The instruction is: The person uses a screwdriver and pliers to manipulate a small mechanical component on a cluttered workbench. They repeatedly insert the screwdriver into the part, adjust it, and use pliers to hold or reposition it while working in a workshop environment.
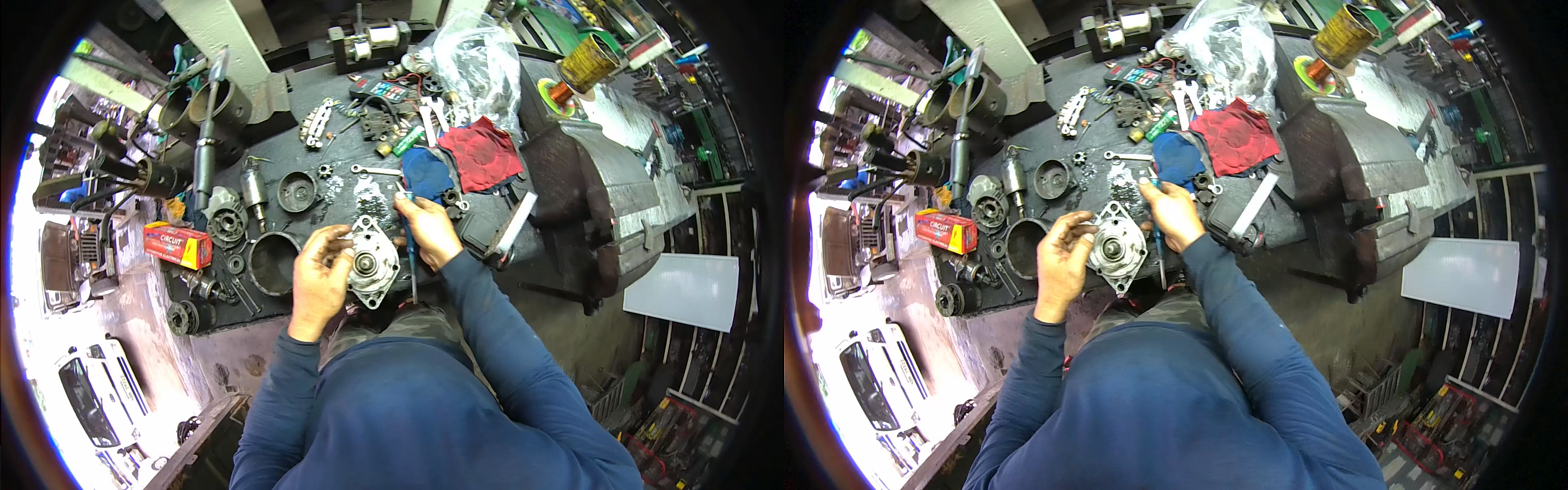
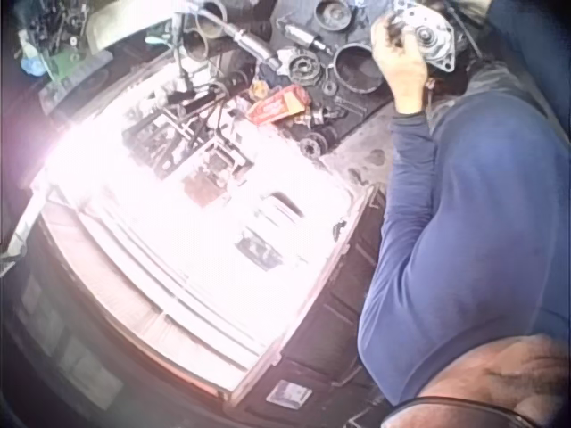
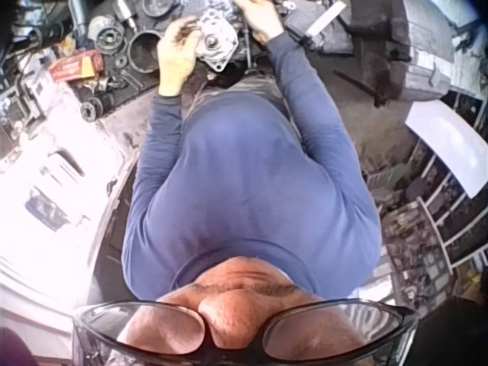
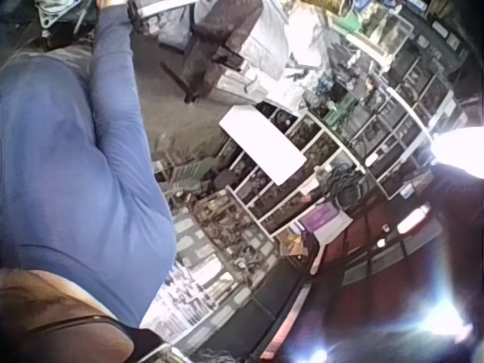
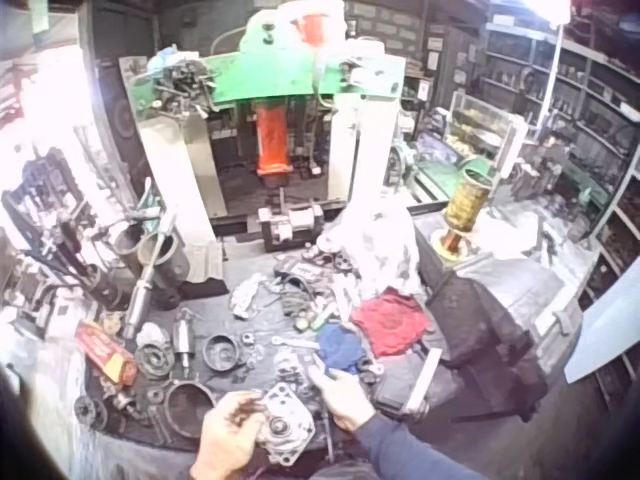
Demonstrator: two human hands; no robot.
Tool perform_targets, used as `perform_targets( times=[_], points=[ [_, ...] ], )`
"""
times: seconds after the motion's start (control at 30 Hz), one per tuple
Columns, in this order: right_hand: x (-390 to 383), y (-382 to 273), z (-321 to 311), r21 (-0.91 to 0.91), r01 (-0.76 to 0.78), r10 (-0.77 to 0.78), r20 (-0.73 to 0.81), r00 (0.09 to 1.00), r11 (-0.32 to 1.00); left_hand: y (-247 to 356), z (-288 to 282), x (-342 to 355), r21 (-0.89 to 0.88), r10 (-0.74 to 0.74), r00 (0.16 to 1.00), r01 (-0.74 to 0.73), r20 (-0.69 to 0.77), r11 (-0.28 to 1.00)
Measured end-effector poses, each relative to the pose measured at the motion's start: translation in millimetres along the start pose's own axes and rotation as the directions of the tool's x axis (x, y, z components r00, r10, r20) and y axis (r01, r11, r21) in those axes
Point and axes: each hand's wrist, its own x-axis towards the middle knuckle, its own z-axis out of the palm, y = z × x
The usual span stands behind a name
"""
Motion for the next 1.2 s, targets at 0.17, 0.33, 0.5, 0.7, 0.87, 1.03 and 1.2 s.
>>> perform_targets(
  times=[0.17, 0.33, 0.5, 0.7, 0.87, 1.03, 1.2],
  points=[
    [32.4, 12.8, 13.1, -0.637, 0.195, -0.364, -0.145, 0.920, 0.746, 4.6, -3.1, 24.2, 0.093, 0.003, 1.000, -0.003, 0.008, 0.996],
    [33.9, 21.9, 7.0, -0.085, 0.228, -0.241, -0.206, 0.948, 0.970, 2.6, -2.2, 55.6, 0.139, -0.084, 0.993, 0.073, 0.080, 0.988],
    [9.1, 13.3, -6.2, 0.566, 0.004, -0.027, 0.032, 0.999, 0.825, -3.7, -1.8, 85.1, 0.195, -0.141, 0.984, 0.118, 0.110, 0.974],
    [-58.0, 31.3, -33.2, 0.437, -0.032, -0.026, 0.126, 0.992, 0.899, 6.3, -3.3, 103.1, 0.681, 0.069, 0.980, -0.178, 0.185, 0.711],
    [-90.8, 50.9, -66.1, 0.318, -0.156, 0.145, 0.058, 0.988, 0.935, 14.4, 30.0, 128.8, 0.695, 0.190, 0.890, -0.444, 0.414, 0.566],
    [-90.3, 50.7, -75.0, 0.534, -0.138, 0.092, 0.113, 0.989, 0.834, 4.0, 109.1, 154.3, 0.523, 0.239, 0.617, -0.774, 0.750, 0.358],
    [-83.6, 48.0, -71.1, 0.713, -0.131, -0.007, 0.187, 0.982, 0.689, 0.2, 139.8, 171.7, 0.484, 0.182, 0.537, -0.833, 0.824, 0.267]
  ],
)
